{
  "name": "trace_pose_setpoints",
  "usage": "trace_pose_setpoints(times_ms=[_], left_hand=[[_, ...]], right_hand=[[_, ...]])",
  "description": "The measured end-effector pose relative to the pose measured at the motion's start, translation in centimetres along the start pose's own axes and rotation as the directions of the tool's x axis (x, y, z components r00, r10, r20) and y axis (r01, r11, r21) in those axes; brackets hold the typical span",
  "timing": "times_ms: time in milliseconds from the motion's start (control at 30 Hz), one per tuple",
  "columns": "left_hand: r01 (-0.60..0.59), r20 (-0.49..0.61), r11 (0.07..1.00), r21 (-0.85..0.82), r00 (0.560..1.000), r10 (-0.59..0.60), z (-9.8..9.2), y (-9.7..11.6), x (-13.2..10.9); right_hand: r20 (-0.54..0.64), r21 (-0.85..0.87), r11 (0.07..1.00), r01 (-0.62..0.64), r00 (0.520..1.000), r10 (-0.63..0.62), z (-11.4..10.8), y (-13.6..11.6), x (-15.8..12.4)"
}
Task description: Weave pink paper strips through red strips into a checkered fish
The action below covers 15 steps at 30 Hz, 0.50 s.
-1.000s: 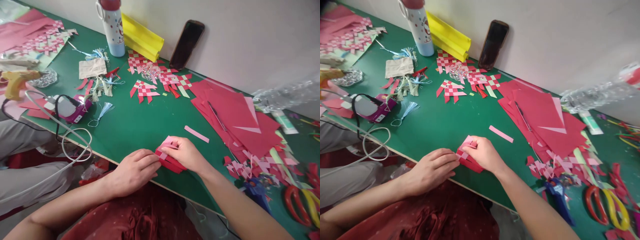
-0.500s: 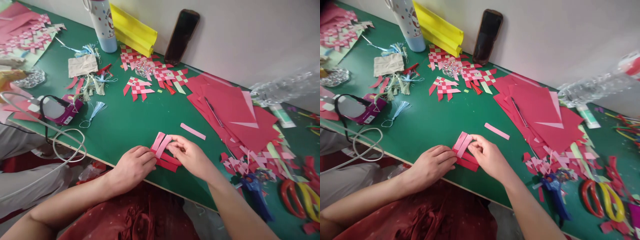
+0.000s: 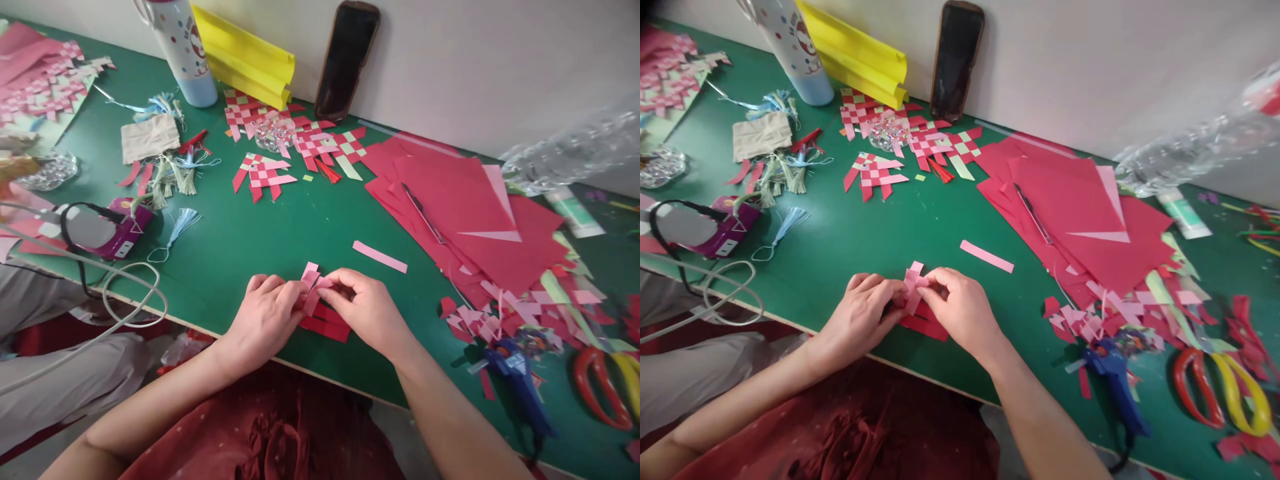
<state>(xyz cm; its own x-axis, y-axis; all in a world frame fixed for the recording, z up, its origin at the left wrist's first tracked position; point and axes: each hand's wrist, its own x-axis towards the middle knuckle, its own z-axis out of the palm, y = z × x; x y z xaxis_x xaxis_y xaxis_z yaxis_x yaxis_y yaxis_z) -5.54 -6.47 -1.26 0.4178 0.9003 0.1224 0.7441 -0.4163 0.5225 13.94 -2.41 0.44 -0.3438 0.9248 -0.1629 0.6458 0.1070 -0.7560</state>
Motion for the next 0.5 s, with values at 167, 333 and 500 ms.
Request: trace_pose_setpoints(times_ms=[167, 333, 500], left_hand=[[-0.039, 0.016, 0.999, -0.034, 0.999, 0.039, 0.1, -0.3, 0.0], [-0.078, 0.003, 0.995, -0.061, 0.997, 0.078, 0.4, -0.6, -0.3], [-0.106, -0.011, 0.993, -0.05, 0.994, 0.106, 0.8, -0.9, -0.6]], right_hand=[[-0.064, -0.033, 0.916, 0.399, 0.914, -0.401, 0.4, 0.1, -2.3], [-0.043, -0.09, 0.884, 0.458, 0.885, -0.463, 0.3, 0.3, -3.4], [-0.153, -0.376, 0.911, 0.167, 0.959, -0.239, 0.5, 1.1, -3.1]])
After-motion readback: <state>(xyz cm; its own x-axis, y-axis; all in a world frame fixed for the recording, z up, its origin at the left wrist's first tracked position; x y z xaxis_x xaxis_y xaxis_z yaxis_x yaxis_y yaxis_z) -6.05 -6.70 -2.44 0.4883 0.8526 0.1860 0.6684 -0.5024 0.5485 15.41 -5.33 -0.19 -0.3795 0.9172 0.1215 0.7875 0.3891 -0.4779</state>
